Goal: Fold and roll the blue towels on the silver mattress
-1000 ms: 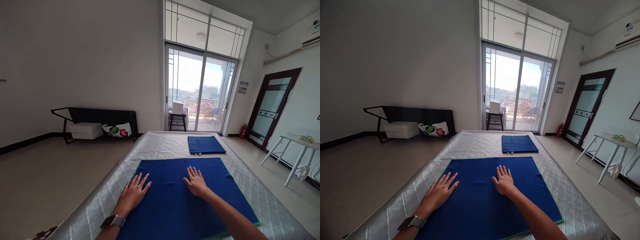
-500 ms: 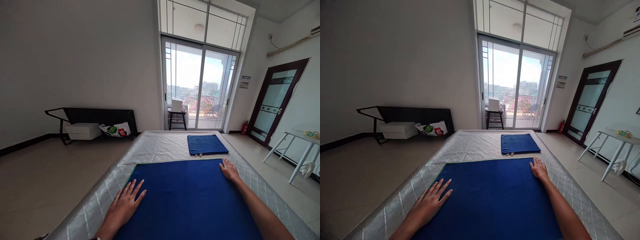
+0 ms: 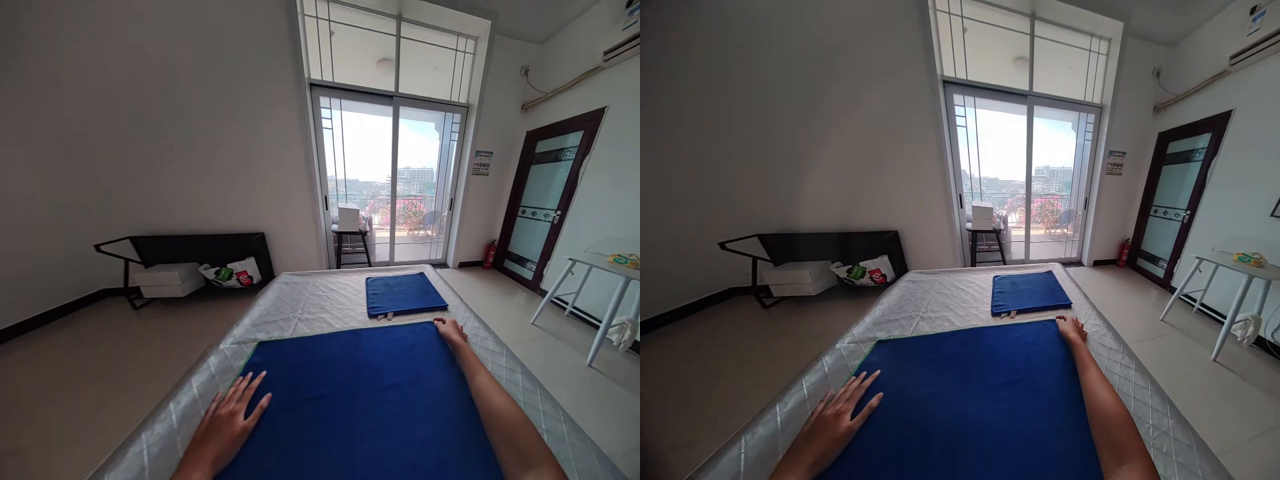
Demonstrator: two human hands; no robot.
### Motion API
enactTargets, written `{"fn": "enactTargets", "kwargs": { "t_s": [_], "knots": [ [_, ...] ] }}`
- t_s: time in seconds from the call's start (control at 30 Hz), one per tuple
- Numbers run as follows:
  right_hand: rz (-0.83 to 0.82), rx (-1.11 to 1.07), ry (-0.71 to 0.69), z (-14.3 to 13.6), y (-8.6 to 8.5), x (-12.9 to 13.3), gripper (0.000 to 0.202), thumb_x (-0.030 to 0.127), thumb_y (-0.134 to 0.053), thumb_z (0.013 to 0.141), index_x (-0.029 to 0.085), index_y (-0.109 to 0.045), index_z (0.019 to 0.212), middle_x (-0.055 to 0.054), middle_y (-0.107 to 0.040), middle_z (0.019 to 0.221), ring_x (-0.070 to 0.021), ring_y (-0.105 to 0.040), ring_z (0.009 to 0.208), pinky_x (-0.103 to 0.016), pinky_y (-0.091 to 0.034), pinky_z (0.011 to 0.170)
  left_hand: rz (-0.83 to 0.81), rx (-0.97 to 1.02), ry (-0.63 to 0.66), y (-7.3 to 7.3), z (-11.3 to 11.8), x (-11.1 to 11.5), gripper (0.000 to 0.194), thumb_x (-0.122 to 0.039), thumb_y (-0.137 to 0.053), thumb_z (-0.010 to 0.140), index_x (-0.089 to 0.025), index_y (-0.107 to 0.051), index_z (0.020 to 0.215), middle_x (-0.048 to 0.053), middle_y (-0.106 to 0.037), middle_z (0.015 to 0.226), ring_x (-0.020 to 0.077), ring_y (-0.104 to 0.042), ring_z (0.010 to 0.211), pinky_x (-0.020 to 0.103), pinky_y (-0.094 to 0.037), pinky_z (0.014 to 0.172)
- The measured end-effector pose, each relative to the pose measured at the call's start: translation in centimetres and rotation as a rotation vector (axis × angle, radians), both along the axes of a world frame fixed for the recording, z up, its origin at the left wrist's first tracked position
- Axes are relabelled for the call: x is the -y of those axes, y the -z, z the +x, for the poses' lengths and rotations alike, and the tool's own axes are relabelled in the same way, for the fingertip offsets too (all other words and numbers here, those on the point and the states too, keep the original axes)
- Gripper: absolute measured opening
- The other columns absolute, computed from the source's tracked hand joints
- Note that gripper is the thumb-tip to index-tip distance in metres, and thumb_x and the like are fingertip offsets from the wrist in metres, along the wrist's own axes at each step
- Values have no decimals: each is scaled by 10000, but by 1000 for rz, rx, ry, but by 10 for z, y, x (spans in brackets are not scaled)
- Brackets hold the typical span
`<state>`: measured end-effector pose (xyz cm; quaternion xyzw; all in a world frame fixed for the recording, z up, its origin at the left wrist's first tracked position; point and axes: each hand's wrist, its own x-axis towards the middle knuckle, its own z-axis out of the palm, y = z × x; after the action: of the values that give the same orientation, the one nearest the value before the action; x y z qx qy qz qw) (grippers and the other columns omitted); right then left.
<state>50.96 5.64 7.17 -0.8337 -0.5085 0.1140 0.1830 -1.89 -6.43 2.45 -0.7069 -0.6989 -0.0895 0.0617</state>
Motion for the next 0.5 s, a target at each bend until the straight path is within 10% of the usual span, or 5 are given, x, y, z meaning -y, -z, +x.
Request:
{"fn": "enactTargets", "kwargs": {
  "t_s": [0.3,0.5],
  "knots": [
    [1,-31,21,-8,5,0,355,432,-461,933,360,-688,1197,-81,-590,1323,-279,-518,1258,-416,-432,980,203,-49,77,-28,21,9,565,-495,-333,887,-196,-674,1224,115,-689,1251,336,-604,1204,500,-451,1060],
    [1,-33,10,-9,4,3,359,416,-430,951,348,-690,1189,-84,-574,1342,-278,-509,1261,-421,-416,990,79,98,567,-64,213,49,291,-316,-411,972,-265,-678,1075,55,-710,1045,196,-671,945,334,-534,860]
  ]
}}
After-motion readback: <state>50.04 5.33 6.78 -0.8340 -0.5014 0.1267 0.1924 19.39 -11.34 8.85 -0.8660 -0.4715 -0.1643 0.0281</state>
